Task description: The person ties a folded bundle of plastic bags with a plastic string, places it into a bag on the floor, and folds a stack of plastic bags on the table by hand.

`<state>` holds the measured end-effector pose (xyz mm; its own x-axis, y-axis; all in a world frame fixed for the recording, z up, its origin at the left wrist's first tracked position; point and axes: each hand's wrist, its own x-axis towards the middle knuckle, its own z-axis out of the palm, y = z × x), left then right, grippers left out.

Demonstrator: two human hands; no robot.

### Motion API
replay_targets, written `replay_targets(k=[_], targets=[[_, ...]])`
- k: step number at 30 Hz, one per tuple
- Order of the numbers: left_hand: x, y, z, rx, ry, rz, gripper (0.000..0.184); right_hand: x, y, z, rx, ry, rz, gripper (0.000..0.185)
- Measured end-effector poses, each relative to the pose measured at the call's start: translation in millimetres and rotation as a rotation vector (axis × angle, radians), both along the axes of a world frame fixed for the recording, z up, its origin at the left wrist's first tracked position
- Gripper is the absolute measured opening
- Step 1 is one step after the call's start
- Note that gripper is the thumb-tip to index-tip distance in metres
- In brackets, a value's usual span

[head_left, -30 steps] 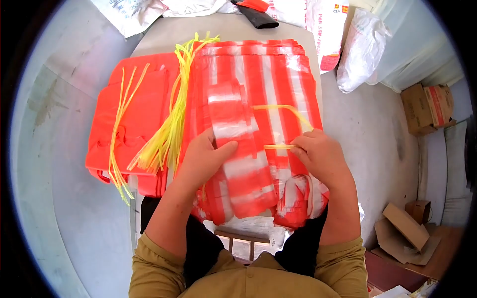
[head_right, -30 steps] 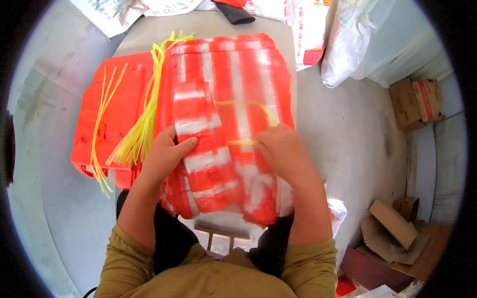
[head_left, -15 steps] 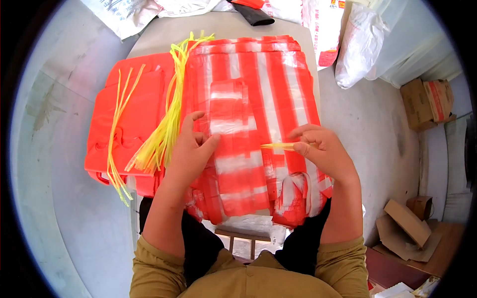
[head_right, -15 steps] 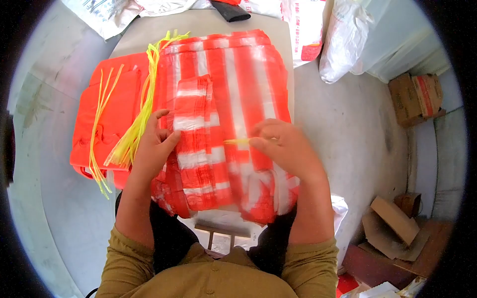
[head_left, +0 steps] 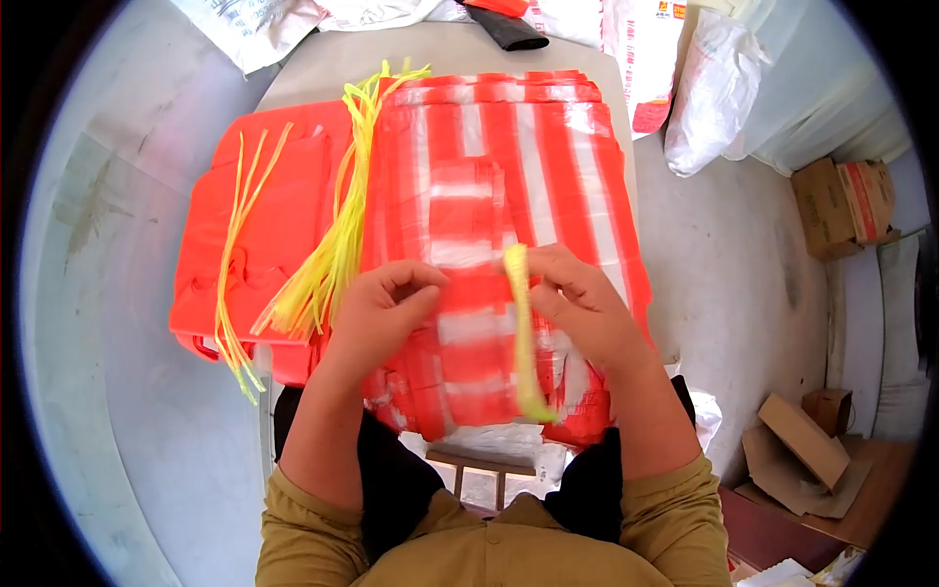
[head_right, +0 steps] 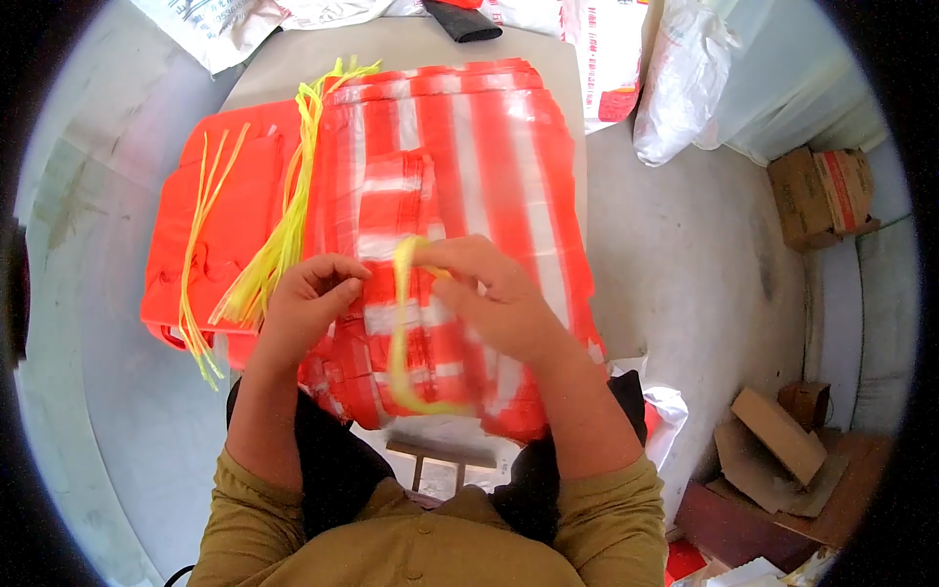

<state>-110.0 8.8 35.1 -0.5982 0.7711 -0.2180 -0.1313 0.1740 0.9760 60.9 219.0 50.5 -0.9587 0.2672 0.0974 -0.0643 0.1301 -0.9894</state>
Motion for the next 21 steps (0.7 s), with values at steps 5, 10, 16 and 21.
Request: replay_targets(k=[5, 10, 16, 21], targets=[[0, 1, 5, 0.035, -0.017, 0.106, 0.011, -9, -7, -5, 0.341, 0.051, -0.057, 0.030], [-14, -8, -2, 0.002, 0.111, 0.313, 0.010, -12, -7, -10, 0.309, -0.020, -0.141, 0.027], [0, -6, 5, 0.075, 0.128, 0.280, 0.008, -17, -20, -4, 0.358, 0.033, -0.110, 0.032], [7, -5, 18, 0.109, 0.484, -0.093, 0.009, -28, -34, -7, 0.575, 0.159, -0.070, 0.036]])
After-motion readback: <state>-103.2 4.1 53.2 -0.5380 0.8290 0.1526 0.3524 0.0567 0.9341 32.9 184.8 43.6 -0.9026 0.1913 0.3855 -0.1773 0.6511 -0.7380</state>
